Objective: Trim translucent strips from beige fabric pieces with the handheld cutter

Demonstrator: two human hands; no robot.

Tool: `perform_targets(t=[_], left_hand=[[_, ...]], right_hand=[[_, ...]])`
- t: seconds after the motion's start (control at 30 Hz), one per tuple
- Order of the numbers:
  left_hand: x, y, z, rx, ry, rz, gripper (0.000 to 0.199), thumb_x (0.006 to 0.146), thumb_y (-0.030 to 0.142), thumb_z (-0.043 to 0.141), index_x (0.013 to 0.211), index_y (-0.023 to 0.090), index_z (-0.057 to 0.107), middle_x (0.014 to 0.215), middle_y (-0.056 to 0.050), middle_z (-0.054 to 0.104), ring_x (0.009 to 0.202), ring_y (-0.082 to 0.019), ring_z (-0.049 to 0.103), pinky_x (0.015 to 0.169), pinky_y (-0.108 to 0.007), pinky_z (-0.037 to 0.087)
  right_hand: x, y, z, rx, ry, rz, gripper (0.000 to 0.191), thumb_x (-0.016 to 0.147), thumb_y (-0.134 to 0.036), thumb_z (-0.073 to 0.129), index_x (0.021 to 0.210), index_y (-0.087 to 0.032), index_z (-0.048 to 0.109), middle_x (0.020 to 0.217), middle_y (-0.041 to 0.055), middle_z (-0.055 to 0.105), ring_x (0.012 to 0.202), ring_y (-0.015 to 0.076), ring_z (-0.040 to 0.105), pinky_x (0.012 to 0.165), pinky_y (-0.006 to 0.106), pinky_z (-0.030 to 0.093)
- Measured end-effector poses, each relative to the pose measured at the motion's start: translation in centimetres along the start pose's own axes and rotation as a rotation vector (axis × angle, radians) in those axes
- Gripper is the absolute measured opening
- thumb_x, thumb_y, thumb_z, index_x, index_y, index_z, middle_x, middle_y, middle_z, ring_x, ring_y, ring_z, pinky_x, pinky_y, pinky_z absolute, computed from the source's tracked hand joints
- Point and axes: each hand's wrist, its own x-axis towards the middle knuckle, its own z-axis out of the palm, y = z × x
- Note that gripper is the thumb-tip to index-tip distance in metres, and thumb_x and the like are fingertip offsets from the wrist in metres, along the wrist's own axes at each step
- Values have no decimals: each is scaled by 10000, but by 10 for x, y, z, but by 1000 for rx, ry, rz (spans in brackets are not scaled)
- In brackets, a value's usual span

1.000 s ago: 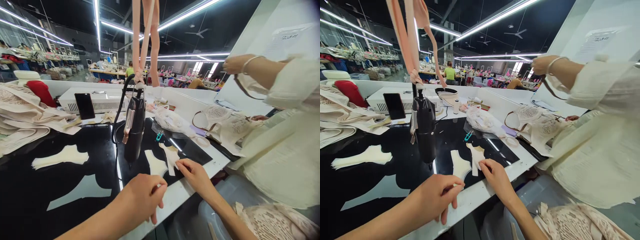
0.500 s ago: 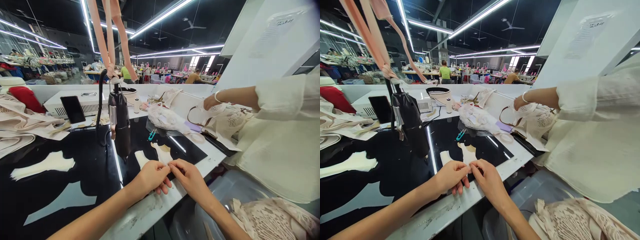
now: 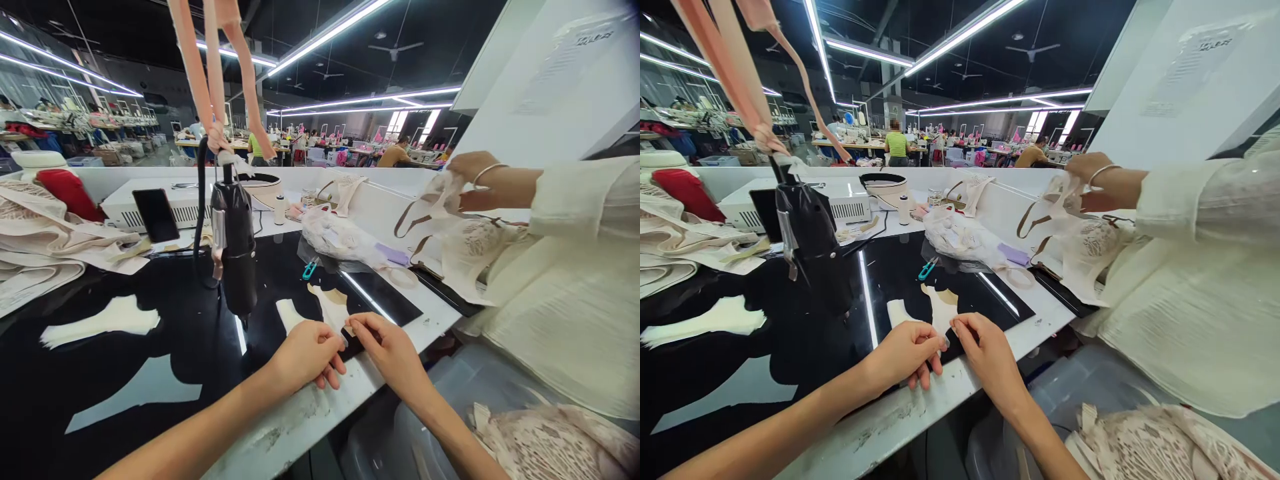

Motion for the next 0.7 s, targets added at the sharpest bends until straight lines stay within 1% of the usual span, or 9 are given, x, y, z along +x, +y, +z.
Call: perform_targets(t=[0.07, 0.13, 0.2, 0.27, 0.33, 0.4, 0.5, 0.6, 0.7], left_hand=[[0, 0, 1, -3, -1, 1, 174, 909, 295, 593, 827, 148, 635, 648, -6, 701, 417, -93, 611, 380, -165, 407], [0, 0, 1, -5, -3, 0, 165, 911, 255, 575, 794, 150, 622, 639, -4, 692, 413, -93, 609, 374, -163, 403], [1, 0, 2, -10, -7, -2, 165, 907, 237, 577, 769, 152, 609, 632, 0, 683, 411, -92, 608, 374, -161, 402], [0, 1, 2, -20, -10, -3, 155, 905, 229, 583, 770, 154, 605, 632, 4, 678, 417, -92, 612, 378, -157, 403], [-1, 3, 2, -32, -12, -2, 145, 910, 221, 576, 785, 154, 607, 635, 5, 676, 424, -92, 617, 383, -154, 403], [-2, 4, 2, -43, -14, 4, 152, 921, 210, 556, 789, 152, 605, 638, 3, 676, 427, -90, 618, 386, -153, 405], [-3, 4, 2, -52, -22, 13, 176, 946, 216, 528, 802, 153, 608, 633, 9, 666, 426, -88, 614, 389, -155, 413], [-2, 3, 3, -51, -28, 9, 208, 964, 267, 530, 809, 154, 610, 626, 15, 655, 419, -89, 609, 399, -163, 425], [-1, 1, 4, -50, -28, 1, 223, 942, 325, 584, 798, 156, 607, 617, 16, 652, 418, -94, 612, 415, -169, 441]], right_hand=[[6, 4, -2, 26, 40, 29, 365, 912, -517, 543, 907, -202, 728, 837, 63, 711, 753, 216, 624, 678, 324, 467], [13, 8, -4, 59, 65, 68, 425, 908, -557, 522, 957, -183, 718, 784, 56, 683, 634, 185, 581, 571, 301, 441], [18, 11, -7, 88, 69, 105, 490, 929, -586, 472, 1016, -163, 703, 713, 34, 641, 521, 152, 514, 474, 277, 388], [21, 12, -9, 97, 57, 121, 525, 947, -599, 438, 1053, -154, 696, 660, 16, 609, 484, 143, 487, 439, 266, 365], [19, 11, -12, 82, 21, 103, 497, 933, -596, 489, 1049, -167, 711, 681, 28, 636, 548, 163, 543, 482, 274, 407], [14, 8, -14, 56, -44, 62, 426, 888, -571, 590, 1025, -197, 741, 829, 65, 715, 719, 204, 634, 598, 298, 474], [2, 2, -14, 21, -158, 10, 334, 867, -517, 647, 1015, -246, 774, 1022, 71, 756, 916, 245, 674, 740, 330, 502], [-5, -2, -10, -7, -216, -14, 271, 914, -461, 605, 979, -263, 778, 995, 51, 759, 916, 241, 677, 785, 343, 491], [-6, -5, -7, -27, -223, -27, 277, 948, -430, 560, 895, -255, 768, 928, 41, 751, 875, 231, 667, 797, 348, 469]])
